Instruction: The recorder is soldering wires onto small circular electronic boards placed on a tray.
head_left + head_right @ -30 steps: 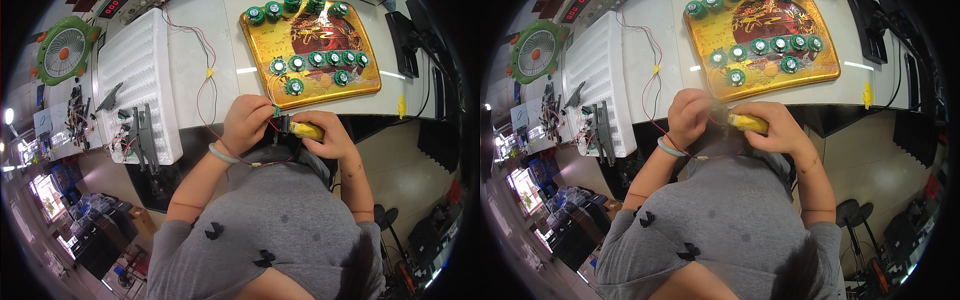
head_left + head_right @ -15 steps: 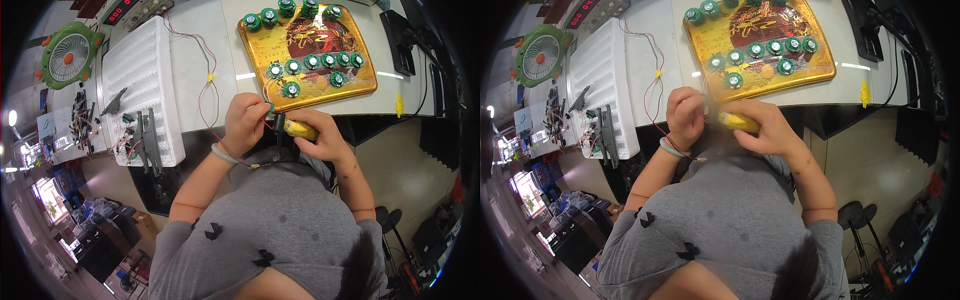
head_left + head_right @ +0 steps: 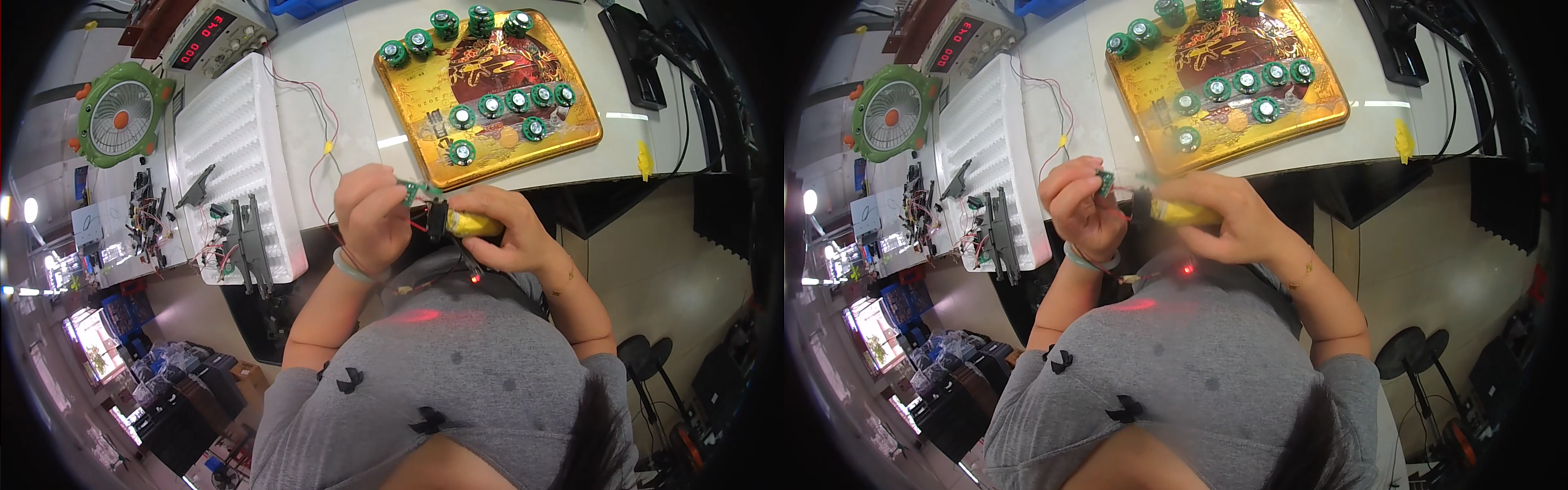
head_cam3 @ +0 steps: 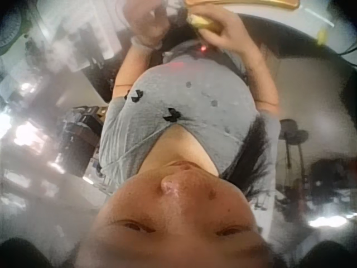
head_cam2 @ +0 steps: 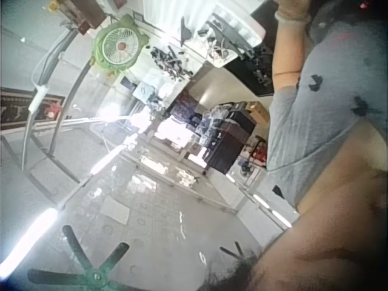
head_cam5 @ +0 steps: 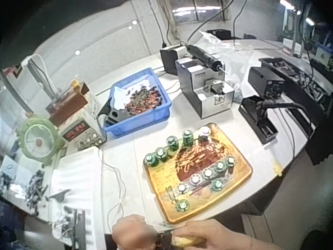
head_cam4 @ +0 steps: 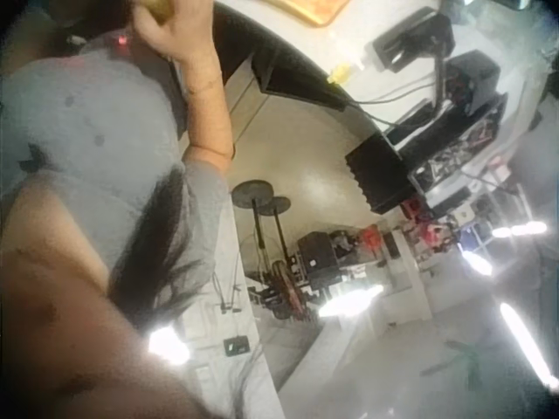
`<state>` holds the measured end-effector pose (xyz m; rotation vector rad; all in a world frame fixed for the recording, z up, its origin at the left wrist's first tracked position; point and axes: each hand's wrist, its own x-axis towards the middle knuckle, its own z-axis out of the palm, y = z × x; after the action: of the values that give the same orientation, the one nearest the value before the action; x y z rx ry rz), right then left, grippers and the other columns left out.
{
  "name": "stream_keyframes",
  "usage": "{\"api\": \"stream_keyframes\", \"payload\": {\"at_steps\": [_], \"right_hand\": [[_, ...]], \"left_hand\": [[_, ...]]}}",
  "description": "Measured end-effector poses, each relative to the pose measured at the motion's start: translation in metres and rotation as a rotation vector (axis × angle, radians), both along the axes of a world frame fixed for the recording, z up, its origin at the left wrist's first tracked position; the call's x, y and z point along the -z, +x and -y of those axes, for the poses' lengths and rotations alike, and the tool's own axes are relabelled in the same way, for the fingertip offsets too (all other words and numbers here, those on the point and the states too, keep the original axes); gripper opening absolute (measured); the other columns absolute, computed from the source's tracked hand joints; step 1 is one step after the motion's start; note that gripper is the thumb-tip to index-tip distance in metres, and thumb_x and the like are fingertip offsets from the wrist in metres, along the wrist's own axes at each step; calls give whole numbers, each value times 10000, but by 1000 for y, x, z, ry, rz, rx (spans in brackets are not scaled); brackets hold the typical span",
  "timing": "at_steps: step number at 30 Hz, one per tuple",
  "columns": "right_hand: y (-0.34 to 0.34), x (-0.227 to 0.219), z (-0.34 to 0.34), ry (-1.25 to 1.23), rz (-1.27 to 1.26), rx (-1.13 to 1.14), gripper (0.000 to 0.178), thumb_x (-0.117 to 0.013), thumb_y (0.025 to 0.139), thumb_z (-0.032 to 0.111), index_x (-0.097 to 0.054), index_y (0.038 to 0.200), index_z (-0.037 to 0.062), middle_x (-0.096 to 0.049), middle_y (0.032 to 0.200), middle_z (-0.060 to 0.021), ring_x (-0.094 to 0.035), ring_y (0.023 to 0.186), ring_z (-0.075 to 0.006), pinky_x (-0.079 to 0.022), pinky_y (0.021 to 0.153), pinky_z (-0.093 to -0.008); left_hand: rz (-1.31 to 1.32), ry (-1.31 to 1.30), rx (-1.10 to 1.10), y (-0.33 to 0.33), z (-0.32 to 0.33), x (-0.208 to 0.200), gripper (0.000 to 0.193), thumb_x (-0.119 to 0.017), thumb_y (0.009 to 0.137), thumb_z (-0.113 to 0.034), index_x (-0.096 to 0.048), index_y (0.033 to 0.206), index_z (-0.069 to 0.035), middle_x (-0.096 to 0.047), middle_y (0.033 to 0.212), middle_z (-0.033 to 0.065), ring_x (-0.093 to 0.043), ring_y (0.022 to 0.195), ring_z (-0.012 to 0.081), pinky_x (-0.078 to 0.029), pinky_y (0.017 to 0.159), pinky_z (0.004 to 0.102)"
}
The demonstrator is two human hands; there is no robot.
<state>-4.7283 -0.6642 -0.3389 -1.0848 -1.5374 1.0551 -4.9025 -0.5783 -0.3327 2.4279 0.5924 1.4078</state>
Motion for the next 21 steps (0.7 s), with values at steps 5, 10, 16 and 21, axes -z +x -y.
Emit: {"api": "stream_keyframes", "payload": {"at_steps": [5,10,16,21], "right_hand": [[-6,-11,10,104,-29,-17,401,-578,593,64,-565,993,41,-574,772,-100,-570,675,-258,-458,615,-296],[-9,-22,15,124,-84,-80,392,-585,582,60,-572,973,41,-562,723,-91,-560,615,-235,-451,555,-282],[-9,-22,16,117,-75,-95,390,-584,581,63,-573,970,40,-564,721,-88,-559,611,-231,-453,558,-281],[-11,-22,17,115,-85,-89,388,-585,578,67,-573,965,41,-571,730,-87,-561,609,-227,-454,560,-277]], "left_hand": [[-63,25,85,-18,11,-20,245,-622,744,-117,-451,906,-50,-424,879,100,-499,712,223,-466,623,336],[-25,11,144,-27,23,-26,253,-623,757,-168,-443,896,-57,-412,857,84,-483,676,197,-450,573,331],[-34,-12,144,-32,27,-26,263,-634,749,-174,-447,894,-59,-407,865,84,-482,681,196,-448,579,331],[-28,-5,139,-34,27,-27,267,-638,746,-177,-446,891,-62,-405,859,87,-480,675,196,-441,569,323]]}}
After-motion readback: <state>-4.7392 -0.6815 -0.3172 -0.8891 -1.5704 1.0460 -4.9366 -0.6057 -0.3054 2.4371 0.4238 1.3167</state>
